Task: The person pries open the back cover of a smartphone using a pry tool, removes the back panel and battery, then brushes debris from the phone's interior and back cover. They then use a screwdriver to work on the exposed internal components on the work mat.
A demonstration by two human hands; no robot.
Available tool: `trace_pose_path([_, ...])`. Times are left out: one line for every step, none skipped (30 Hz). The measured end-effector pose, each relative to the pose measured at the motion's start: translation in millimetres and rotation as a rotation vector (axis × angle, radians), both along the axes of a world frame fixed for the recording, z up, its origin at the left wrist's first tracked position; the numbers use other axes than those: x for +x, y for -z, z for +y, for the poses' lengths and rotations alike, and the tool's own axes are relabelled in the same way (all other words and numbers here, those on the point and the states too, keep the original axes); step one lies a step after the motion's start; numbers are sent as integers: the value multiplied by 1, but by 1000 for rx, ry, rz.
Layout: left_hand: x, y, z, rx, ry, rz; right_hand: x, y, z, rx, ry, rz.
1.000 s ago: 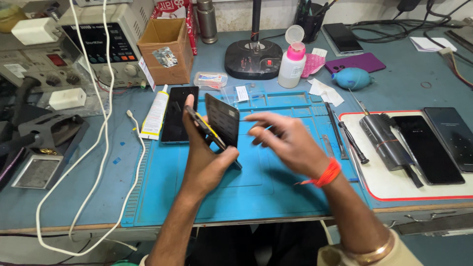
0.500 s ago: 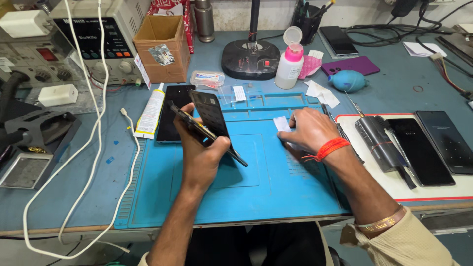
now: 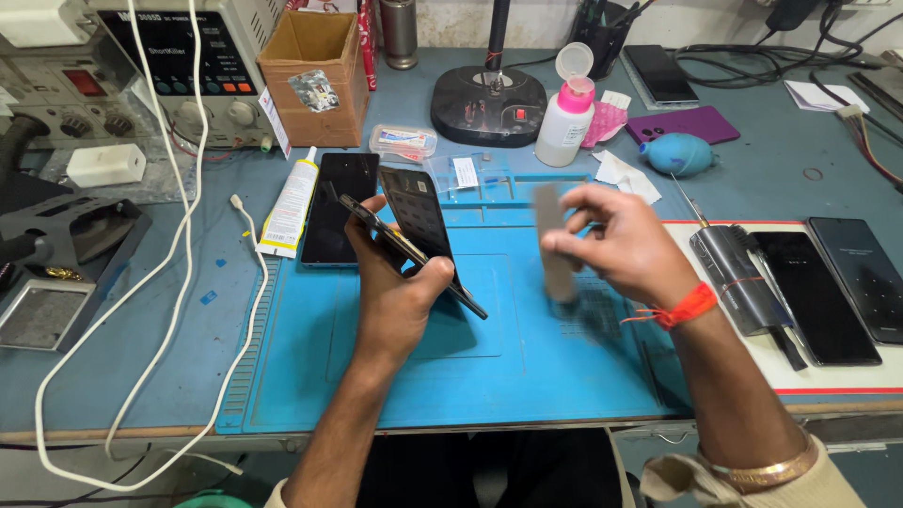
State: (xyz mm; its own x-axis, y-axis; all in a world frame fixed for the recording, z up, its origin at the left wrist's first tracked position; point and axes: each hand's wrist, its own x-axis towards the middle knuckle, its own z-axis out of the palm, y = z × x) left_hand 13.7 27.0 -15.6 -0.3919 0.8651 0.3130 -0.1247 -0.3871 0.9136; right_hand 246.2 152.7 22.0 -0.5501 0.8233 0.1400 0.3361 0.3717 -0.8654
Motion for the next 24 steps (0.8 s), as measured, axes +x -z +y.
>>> trace_pose_path([0, 0, 0, -9, -4, 5, -2, -3, -4, -57, 20, 116])
trace_pose_path([0, 0, 0, -17, -6, 8, -4, -6, -9, -114, 41, 230])
trace_pose_path([0, 0, 0, -25, -8, 12, -8, -9, -14, -132, 42, 274])
trace_pose_path([0, 0, 0, -26, -18, 10, -11, -12, -20, -149, 42, 318])
trace_pose_path([1, -1, 0, -26, -28, 6, -14, -16, -27, -166, 42, 362])
trace_pose_path([2, -1, 0, -26, -39, 2, -17, -18, -36, -140, 56, 398])
trace_pose_path([3, -1, 1, -14, -41, -11, -19, -18, -47, -116, 69, 434])
trace_pose_path([4, -1, 1, -6, -44, -25, -23, -17, -59, -94, 82, 470])
trace_pose_path([5, -1, 2, 4, -49, -38, -27, -14, -70, -10, 70, 485])
trace_pose_path([6, -1, 2, 3, -63, -29, -30, -10, -81, 73, 58, 500])
trace_pose_path([6, -1, 2, 1, -78, -22, -32, -7, -90, 155, 47, 512])
trace_pose_path([7, 0, 3, -1, -91, -13, -34, -4, -96, 211, 56, 480])
trace_pose_path([7, 0, 4, 1, -99, -15, -36, -1, -102, 267, 66, 449])
trace_pose_path([8, 1, 4, 3, -105, -17, -37, 2, -105, 323, 77, 417])
trace_pose_path([8, 1, 5, 6, -110, -20, -38, 4, -107, 352, 95, 396])
trace_pose_path([8, 1, 6, 22, -112, -17, -39, 5, -108, 383, 113, 375])
trace_pose_path([9, 1, 6, 38, -115, -14, -40, 6, -108, 414, 131, 354])
trace_pose_path([9, 2, 7, 54, -118, -11, -41, 7, -109, 468, 146, 339])
trace_pose_path([9, 2, 8, 43, -122, -20, -43, 8, -109, 523, 160, 325])
trace_pose_path([10, 2, 8, 32, -127, -30, -44, 8, -110, 576, 173, 310])
trace_pose_path([11, 2, 8, 20, -132, -41, -45, 9, -112, 597, 154, 341])
trace_pose_path([11, 2, 8, 27, -139, -34, -46, 11, -114, 616, 136, 371])
trace_pose_path([12, 2, 8, 35, -145, -29, -47, 12, -116, 636, 118, 400])
trace_pose_path([12, 2, 8, 43, -151, -23, -48, 14, -119, 680, 131, 362])
